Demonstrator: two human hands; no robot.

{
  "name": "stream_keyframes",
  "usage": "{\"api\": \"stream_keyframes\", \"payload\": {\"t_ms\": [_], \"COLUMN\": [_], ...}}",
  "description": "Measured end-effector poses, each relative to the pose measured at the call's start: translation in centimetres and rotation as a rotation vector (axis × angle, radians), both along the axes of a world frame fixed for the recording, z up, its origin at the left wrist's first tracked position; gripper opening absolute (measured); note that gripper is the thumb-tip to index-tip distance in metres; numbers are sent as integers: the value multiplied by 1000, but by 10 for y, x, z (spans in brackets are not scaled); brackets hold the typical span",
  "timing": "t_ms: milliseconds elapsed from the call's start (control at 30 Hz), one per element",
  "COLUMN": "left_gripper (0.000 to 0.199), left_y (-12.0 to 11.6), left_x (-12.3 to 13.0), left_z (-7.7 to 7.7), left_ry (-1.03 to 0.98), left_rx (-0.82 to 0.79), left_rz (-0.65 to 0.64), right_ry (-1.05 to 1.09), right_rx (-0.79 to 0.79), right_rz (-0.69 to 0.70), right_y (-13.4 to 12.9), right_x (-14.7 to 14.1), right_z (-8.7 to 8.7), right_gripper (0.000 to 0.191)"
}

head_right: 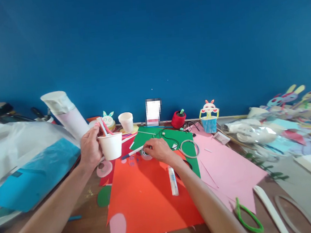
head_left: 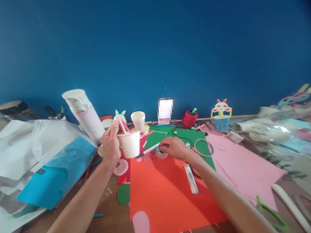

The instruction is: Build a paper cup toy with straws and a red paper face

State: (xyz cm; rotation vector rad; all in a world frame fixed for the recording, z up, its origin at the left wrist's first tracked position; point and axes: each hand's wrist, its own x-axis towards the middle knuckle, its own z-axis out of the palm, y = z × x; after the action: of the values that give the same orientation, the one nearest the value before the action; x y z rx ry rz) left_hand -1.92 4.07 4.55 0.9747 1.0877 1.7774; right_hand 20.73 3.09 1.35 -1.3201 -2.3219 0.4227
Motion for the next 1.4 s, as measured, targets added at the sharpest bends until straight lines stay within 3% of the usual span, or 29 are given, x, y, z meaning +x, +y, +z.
{"api": "stream_keyframes", "payload": {"t_ms": [400,667,933,1167,1400], "left_gripper": [20,22,19,25,22], "left_y": [3,0,-6,-14,-18], "left_x": [4,0,10,22,25], "left_z": [-9,-1,-6,-3,-4], "left_ry": [-152,-108,-69,-54,-89], "left_rx": [62,75,80,33,33], "left_rz": [-9,20,7,-34,-106], "right_ry": [-175,-427,-527,-489,-368], "right_rx": [-98,47,91,27,18], "right_rz": [-26,-210,-189,-190,-163], "right_y": [-11,-37,-45,-42,-39], "right_x": [-8,-49,-60,-55,-50], "right_z": [15,-7,-10,-11,-10], "right_gripper": [26,32,32,33,19]}}
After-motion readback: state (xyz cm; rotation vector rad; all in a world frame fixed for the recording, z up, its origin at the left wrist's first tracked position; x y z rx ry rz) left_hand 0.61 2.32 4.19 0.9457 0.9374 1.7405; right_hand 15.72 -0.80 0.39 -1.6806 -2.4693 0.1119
